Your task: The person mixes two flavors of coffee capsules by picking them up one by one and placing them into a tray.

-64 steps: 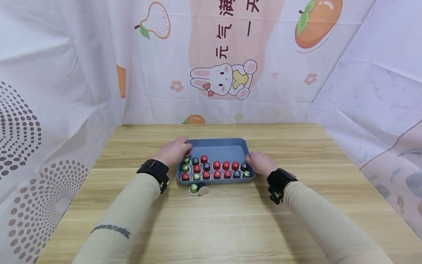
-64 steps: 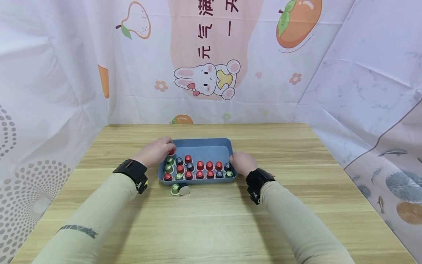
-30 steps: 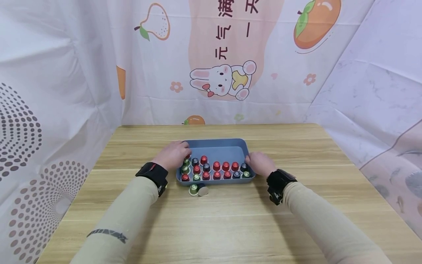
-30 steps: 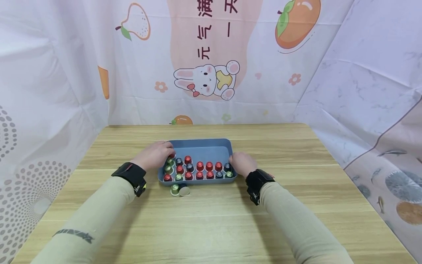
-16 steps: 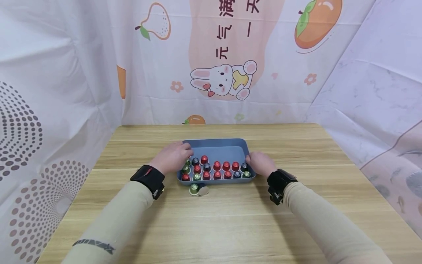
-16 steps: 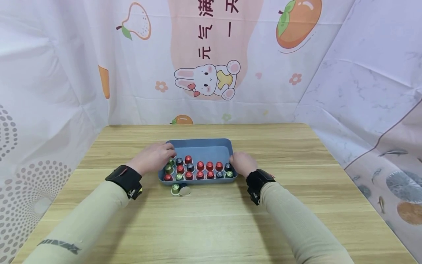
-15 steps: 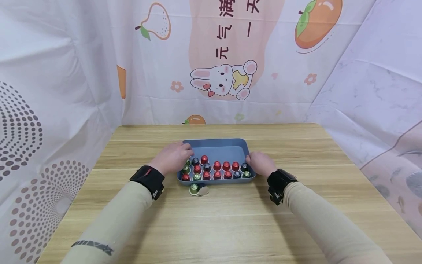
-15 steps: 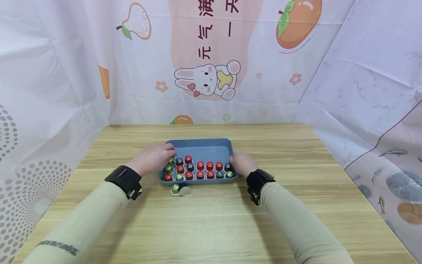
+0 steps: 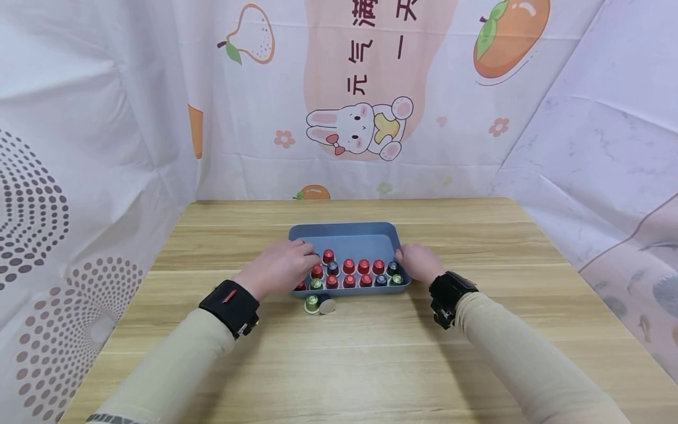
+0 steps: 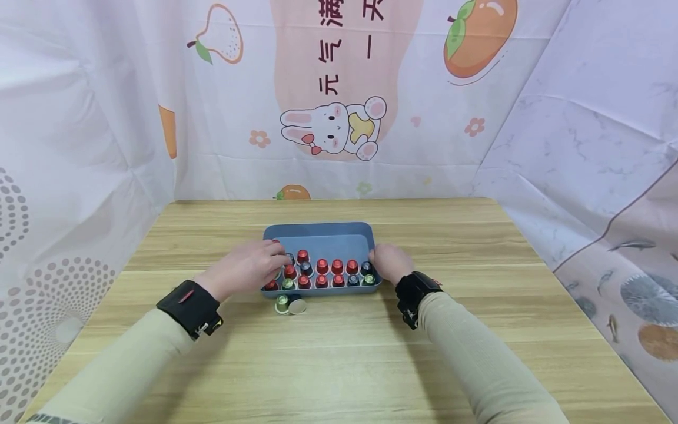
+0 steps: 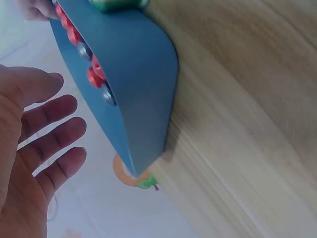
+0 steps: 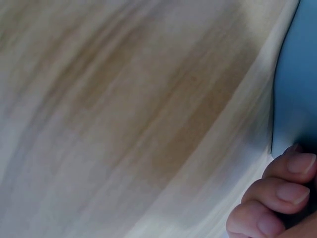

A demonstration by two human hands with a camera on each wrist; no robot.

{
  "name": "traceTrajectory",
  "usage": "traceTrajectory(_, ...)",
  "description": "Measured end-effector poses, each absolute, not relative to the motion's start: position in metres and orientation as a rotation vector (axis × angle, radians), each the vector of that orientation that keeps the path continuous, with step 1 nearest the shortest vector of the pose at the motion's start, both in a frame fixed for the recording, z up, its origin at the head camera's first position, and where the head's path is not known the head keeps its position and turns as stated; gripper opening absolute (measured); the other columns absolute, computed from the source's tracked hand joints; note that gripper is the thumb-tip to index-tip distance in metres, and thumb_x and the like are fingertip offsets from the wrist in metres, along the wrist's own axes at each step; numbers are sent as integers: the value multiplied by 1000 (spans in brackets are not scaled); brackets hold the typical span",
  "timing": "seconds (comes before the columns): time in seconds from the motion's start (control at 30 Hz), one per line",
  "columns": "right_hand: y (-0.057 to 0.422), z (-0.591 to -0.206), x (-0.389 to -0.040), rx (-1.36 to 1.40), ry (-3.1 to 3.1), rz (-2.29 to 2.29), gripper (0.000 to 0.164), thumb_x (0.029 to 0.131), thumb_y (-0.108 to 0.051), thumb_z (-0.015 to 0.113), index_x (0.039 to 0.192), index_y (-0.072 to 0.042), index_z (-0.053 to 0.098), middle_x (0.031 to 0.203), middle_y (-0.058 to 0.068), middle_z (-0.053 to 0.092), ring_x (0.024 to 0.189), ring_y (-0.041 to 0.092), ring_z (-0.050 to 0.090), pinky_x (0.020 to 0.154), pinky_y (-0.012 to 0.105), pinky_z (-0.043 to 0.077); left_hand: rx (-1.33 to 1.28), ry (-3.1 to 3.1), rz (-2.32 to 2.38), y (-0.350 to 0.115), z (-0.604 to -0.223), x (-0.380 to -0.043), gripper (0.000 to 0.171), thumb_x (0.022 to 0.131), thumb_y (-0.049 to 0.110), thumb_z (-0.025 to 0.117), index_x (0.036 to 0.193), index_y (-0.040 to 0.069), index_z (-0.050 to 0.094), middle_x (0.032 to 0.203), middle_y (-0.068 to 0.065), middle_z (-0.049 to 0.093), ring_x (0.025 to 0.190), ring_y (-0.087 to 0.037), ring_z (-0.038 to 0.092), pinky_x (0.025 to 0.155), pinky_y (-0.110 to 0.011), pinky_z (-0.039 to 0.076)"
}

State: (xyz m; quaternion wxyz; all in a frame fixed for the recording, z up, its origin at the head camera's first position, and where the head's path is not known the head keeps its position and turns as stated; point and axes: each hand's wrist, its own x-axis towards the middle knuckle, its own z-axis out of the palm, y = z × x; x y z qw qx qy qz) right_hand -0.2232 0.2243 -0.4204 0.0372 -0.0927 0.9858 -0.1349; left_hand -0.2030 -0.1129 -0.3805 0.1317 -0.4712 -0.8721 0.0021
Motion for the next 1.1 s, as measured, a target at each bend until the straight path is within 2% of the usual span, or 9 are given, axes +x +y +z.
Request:
traceTrajectory(0.13,224,-420,-223,-278,3024,-415,35,105,-17,45,73,-7,55,78,12,62,71,28,59,73,51,51,-1426,-2477,42,-110,-379,-195,23,88,16,81,110,13,77,100,-2,69,89,-18,63,83,-32,57)
traceTrajectory(0.53,224,-419,-222,-288,3047,-413,36,105,-17,46,70,-8,53,76,12,61,69,27,58,71,50,51,-1526,-2499,-47,-105,-379,-180,21,92,19,77,113,15,76,106,0,71,98,-17,64,98,-35,53)
traceTrajectory(0.87,225,-420,-223,-289,3053,-428,37,105,-17,46,68,-9,51,76,13,61,69,28,58,71,50,51,-1603,-2493,23,-103,-380,-170,25,90,14,79,114,17,74,104,2,64,91,-16,57,82,-31,54)
traceTrajectory(1.1,224,-421,-223,-278,3045,-430,38,105,-18,46,69,-9,52,78,13,62,70,28,59,72,51,51,-1620,-2510,53,-102,-383,-168,24,93,10,74,113,22,74,102,4,62,92,-14,56,88,-29,53)
